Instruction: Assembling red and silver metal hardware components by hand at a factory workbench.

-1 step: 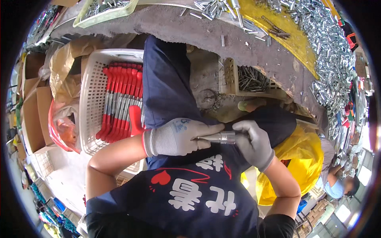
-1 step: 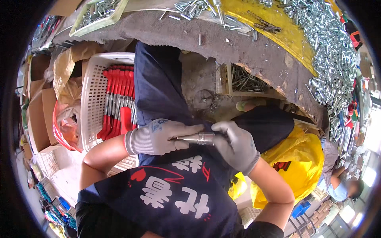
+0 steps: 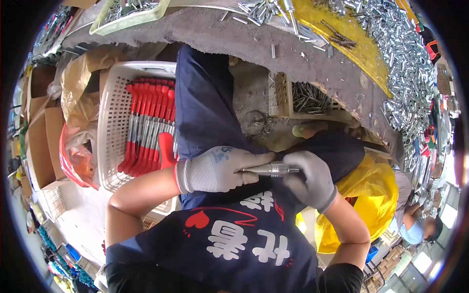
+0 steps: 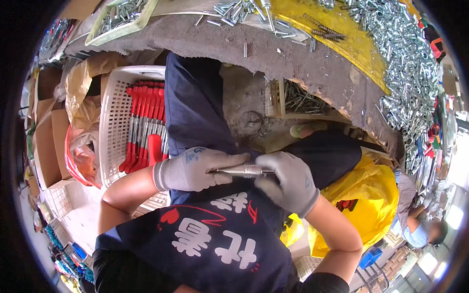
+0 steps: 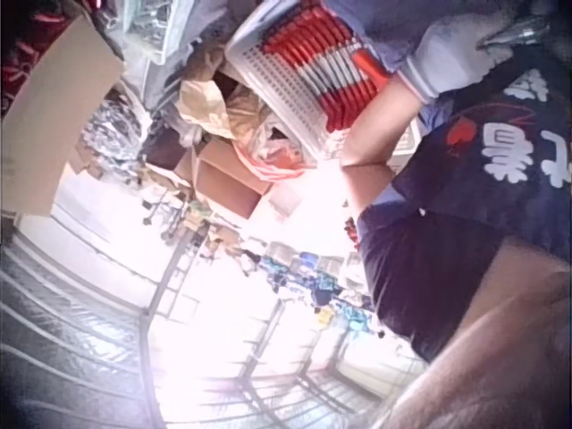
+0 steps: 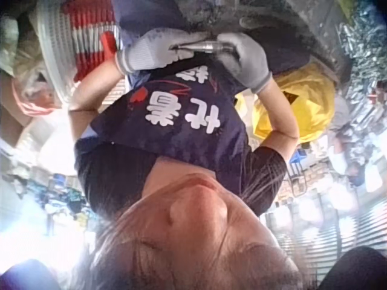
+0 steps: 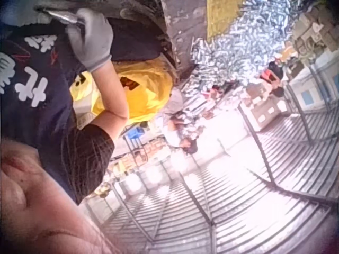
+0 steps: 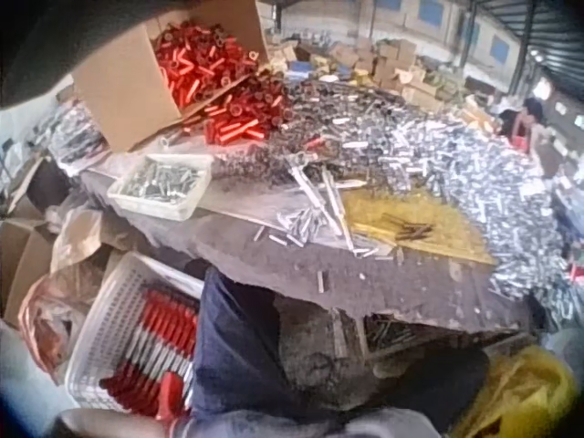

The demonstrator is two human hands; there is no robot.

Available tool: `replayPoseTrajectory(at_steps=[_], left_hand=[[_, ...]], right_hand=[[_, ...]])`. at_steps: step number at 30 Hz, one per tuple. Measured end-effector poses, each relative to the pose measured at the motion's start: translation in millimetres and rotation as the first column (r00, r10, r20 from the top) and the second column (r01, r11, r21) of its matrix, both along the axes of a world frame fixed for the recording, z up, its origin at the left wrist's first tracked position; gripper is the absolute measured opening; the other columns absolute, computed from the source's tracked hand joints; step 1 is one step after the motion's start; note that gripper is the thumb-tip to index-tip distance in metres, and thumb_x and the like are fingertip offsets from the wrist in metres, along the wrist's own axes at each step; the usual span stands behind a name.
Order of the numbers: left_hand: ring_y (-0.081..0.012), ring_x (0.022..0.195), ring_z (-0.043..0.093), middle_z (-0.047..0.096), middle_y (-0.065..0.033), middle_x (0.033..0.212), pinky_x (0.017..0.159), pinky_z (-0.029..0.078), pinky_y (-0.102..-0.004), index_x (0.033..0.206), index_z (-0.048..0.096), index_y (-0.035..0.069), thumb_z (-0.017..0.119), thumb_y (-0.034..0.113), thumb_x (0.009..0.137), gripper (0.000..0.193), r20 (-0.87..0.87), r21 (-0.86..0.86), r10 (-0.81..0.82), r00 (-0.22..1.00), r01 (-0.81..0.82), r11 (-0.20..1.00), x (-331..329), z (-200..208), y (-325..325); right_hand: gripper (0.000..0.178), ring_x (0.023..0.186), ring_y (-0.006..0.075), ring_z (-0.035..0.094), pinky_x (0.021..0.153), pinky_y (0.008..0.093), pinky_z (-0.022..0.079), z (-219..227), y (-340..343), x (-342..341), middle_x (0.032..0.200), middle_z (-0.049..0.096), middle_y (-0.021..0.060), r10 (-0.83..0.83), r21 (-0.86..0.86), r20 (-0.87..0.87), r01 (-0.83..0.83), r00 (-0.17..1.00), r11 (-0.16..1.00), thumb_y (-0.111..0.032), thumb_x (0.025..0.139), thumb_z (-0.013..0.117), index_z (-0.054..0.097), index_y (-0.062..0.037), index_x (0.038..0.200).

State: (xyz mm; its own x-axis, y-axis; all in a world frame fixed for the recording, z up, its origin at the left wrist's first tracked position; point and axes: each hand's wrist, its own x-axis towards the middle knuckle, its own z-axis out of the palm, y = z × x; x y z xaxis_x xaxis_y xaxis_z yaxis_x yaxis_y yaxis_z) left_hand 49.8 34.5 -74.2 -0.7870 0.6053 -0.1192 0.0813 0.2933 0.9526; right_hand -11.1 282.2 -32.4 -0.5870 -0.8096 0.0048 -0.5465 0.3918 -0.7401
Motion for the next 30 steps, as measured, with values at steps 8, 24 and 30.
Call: replayPoseTrajectory(at_steps=[8, 24, 30], left_hand=[[-0.0332, 0.094, 0.063, 0.063, -0.02, 0.106, 0.08, 0.05, -0.0385, 0.134, 0.047, 0.007, 0.062, 0.024, 0.087, 0.052, -0.081, 0.042, 0.018, 0.997, -0.015, 0.999, 3, 2, 4], [-0.0264, 0.089, 0.062, 0.059, -0.012, 0.101, 0.087, 0.051, -0.0477, 0.11, 0.051, 0.002, 0.047, 0.026, 0.097, 0.027, 0.747, 0.496, 0.614, 0.253, -0.827, -0.263, -70, 37, -24], [-0.0219, 0.064, 0.054, 0.05, -0.0001, 0.063, 0.07, 0.048, -0.04, 0.09, 0.056, 0.012, 0.051, 0.033, 0.09, 0.021, 0.954, 0.285, 0.159, 0.253, -0.932, -0.225, -105, -109, 17]], right_hand=[[0.039, 0.079, 0.0323, 0.062, 0.069, 0.0341, 0.049, -3, 2, -3, 0.088, 0.061, 0.0178, 0.166, 0.044, 0.048, -0.169, 0.985, 0.985, -0.01, 0.07, 0.076, 0.056, -0.0049, 0.104], [0.061, 0.08, 0.0307, 0.06, 0.07, 0.0402, 0.046, -24, -34, 16, 0.088, 0.058, 0.0111, -0.089, -0.256, -0.338, 0.0, 0.937, 0.967, -0.011, 0.059, 0.078, 0.059, -0.0131, 0.117], [0.032, 0.067, 0.0215, 0.057, 0.061, 0.0326, 0.047, -45, 8, 17, 0.082, 0.058, 0.0067, -0.402, 0.119, 0.892, 0.749, 0.208, 0.652, -0.016, 0.082, 0.063, 0.055, -0.0033, 0.11]])
